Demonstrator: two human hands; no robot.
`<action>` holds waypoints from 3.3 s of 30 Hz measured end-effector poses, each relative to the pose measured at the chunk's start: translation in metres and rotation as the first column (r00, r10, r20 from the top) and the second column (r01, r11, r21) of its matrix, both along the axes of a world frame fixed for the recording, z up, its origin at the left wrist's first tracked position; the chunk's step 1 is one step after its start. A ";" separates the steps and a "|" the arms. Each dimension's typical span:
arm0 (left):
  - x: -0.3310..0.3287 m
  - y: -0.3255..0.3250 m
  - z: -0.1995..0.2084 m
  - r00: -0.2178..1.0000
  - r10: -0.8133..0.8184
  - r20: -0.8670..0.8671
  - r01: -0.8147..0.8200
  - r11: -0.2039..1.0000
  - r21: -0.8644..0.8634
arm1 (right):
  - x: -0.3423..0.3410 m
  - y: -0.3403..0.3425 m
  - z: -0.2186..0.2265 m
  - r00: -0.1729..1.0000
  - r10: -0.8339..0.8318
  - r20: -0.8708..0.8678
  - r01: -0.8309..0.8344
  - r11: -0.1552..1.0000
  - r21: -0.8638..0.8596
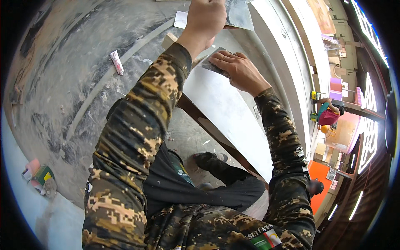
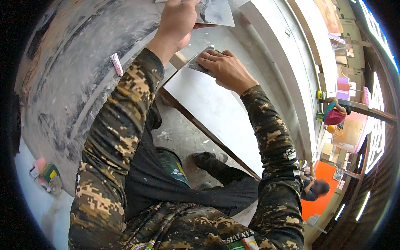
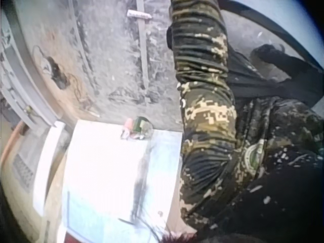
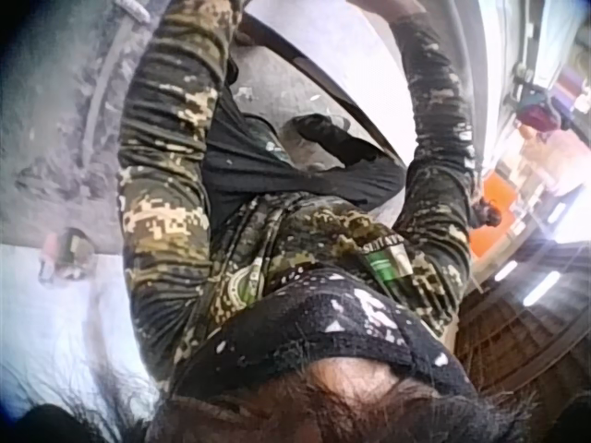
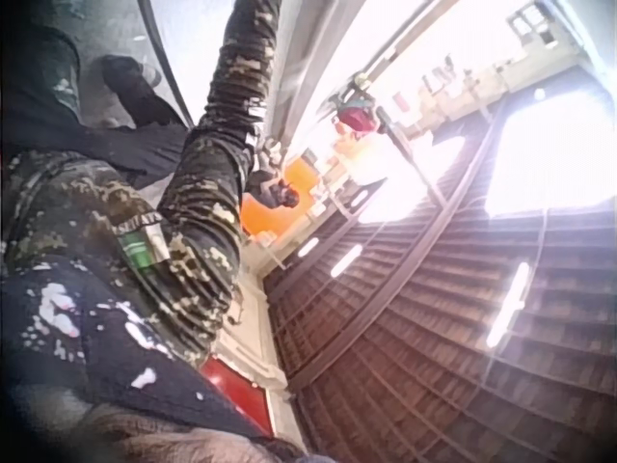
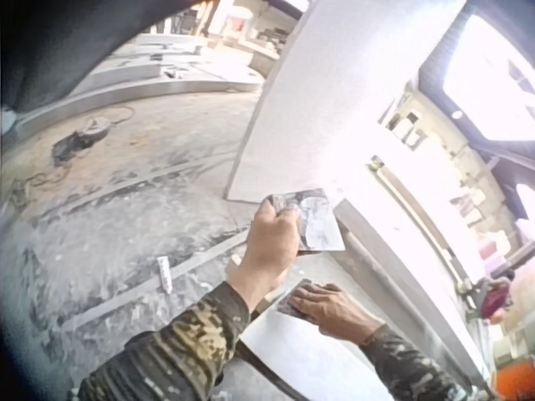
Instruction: Sanding the surface of a long white wooden beam and applying filler material using a small spatula tool.
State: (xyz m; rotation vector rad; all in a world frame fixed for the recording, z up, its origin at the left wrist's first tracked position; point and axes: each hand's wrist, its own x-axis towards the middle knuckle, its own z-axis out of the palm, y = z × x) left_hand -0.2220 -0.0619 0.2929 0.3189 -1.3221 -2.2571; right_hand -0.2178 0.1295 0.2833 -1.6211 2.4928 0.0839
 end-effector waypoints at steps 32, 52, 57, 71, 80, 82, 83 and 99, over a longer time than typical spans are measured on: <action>-0.001 0.003 0.004 0.993 -0.075 -0.091 0.087 0.986 0.139 | 0.026 -0.007 -0.003 0.998 0.012 -0.060 -0.015 0.999 -0.048; -0.003 -0.002 -0.006 0.993 -0.065 -0.102 0.093 0.950 0.299 | 0.056 -0.001 0.011 0.984 -0.173 0.045 0.161 0.968 0.193; -0.006 0.001 -0.002 0.977 -0.150 -0.149 0.185 0.947 0.262 | 0.054 0.002 0.020 0.888 -0.437 0.145 0.453 0.885 -0.105; -0.004 0.000 0.001 0.991 -0.088 -0.097 0.113 0.950 0.291 | 0.130 -0.044 -0.050 0.871 -0.463 -0.165 0.430 0.880 -0.202; -0.004 -0.005 -0.001 0.991 -0.108 -0.082 0.127 0.950 0.285 | 0.056 -0.041 -0.014 0.699 -0.714 0.039 0.714 0.700 0.012; 0.000 -0.004 0.005 0.988 -0.119 -0.101 0.143 0.949 0.281 | 0.063 -0.046 -0.018 0.683 -0.730 0.007 0.730 0.683 0.032; 0.001 -0.002 0.006 0.983 -0.132 -0.126 0.162 0.947 0.278 | 0.069 -0.047 -0.020 0.665 -0.746 -0.031 0.747 0.663 0.051; -0.002 0.005 0.004 0.991 -0.105 -0.083 0.125 0.947 0.297 | 0.068 -0.036 -0.031 0.680 -0.693 -0.239 0.698 0.712 -0.078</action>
